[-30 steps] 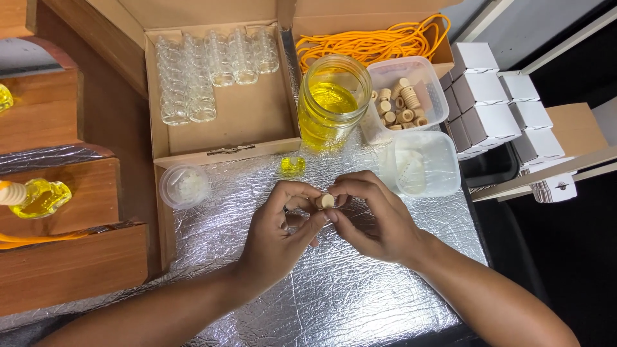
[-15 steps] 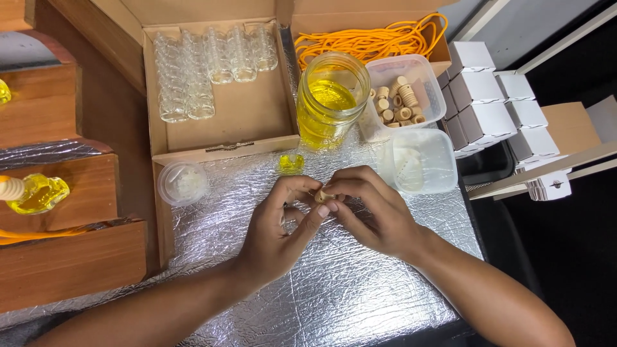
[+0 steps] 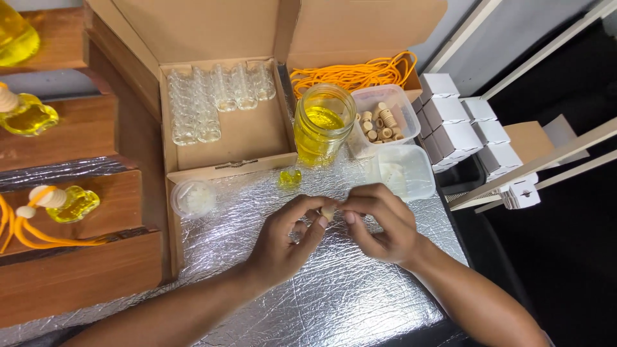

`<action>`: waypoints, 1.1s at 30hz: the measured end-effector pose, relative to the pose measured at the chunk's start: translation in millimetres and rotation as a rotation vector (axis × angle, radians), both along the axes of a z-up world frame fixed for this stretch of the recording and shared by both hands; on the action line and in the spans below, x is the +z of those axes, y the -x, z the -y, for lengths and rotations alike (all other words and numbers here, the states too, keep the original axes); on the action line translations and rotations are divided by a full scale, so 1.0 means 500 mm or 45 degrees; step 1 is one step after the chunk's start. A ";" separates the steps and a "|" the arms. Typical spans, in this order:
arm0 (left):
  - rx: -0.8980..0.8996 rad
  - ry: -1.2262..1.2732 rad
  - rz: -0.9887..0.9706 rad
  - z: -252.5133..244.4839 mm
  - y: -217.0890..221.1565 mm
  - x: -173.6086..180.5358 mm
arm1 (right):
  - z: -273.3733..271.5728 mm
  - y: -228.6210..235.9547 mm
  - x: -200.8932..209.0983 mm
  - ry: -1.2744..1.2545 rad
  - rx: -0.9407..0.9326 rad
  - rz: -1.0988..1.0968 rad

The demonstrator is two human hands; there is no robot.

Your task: Assembling small perfume bottles by threading a cord through a wooden cap and attaching it to the bottle.

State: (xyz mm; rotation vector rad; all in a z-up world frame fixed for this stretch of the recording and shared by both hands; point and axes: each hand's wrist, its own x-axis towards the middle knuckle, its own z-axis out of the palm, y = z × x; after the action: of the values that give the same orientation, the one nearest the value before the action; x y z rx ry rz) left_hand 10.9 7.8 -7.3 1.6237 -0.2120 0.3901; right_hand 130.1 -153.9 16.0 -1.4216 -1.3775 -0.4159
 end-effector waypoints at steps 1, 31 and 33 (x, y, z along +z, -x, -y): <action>-0.005 -0.002 0.009 0.005 0.003 0.009 | 0.011 -0.001 0.013 -0.002 -0.005 0.009; 0.076 -0.148 -0.330 0.011 0.011 0.045 | -0.311 -0.354 0.229 1.987 -0.151 -0.485; 0.076 -0.151 -0.365 0.013 0.012 0.047 | -0.308 -0.366 0.214 1.903 -0.003 -0.631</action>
State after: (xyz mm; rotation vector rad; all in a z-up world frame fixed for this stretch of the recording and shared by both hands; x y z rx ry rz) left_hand 5.0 1.4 16.4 1.7839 0.0305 0.1890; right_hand 313.0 0.2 123.1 -2.4107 -1.1971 1.1736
